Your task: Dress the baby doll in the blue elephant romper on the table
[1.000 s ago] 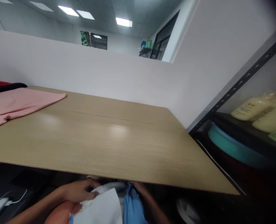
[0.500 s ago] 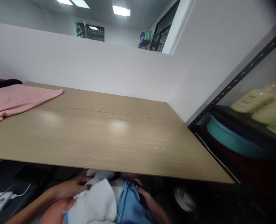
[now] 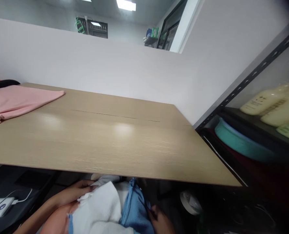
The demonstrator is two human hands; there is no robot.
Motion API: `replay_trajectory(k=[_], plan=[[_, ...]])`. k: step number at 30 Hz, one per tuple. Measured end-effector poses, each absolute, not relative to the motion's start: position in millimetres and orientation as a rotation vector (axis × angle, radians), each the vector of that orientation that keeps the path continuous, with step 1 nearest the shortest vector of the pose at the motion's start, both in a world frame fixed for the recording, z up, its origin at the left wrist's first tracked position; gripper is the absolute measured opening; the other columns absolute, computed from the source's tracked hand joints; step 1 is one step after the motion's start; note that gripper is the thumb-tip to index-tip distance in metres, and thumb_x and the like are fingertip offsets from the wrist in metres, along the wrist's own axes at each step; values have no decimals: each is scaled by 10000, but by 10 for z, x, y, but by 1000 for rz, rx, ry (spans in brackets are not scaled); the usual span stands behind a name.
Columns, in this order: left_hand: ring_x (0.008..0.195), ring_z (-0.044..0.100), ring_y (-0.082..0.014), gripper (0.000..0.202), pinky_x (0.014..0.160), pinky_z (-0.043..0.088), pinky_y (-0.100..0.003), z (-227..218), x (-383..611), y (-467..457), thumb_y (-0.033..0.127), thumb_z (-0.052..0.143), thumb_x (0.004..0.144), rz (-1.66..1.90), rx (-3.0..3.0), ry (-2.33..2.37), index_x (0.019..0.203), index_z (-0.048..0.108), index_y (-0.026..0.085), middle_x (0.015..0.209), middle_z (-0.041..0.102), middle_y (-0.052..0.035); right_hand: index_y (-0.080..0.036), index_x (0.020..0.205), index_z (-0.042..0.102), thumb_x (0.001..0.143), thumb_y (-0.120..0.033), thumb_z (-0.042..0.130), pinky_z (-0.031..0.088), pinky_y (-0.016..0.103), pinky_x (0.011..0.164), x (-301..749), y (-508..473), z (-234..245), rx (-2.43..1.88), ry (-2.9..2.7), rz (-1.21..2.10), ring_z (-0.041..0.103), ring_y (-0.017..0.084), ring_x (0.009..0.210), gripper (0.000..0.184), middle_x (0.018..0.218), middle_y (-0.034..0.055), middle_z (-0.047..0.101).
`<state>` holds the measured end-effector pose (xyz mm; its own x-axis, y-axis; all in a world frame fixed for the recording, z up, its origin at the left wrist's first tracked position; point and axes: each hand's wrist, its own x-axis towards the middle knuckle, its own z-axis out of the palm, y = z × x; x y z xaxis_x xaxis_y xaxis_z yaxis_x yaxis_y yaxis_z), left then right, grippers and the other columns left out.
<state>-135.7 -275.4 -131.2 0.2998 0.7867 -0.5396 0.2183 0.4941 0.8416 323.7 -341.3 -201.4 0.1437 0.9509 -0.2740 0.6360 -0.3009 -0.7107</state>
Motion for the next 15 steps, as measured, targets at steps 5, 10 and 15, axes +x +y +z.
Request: replay_trajectory(k=[5,10,15], plan=[[1348,719,-435,908,1124,582,-457,-1303,-1385,-2798,881,882,727,481,1014,1285,1310,864,186,1389,814,-175,-342,963,707,881,-755,553,653,558,1023,3385,-3298,-2082,-1875,-1440,962,846,433,1115,448,1065,124,869],[1357,701,-444,913,1144,573,-481,-1305,-1399,-2813,890,890,693,497,1033,1320,1283,868,193,1396,811,-170,-392,974,678,843,-743,561,635,647,1015,4024,-3271,-1964,-1974,-1376,786,824,512,1119,393,1061,187,846],[1375,706,-443,976,1180,554,-496,-1434,-1476,-2777,929,862,704,484,1059,1292,1319,844,171,1411,798,-198,-473,895,635,863,-708,509,573,732,833,4640,-3438,-1925,-2104,-1296,690,807,568,878,268,851,154,779]])
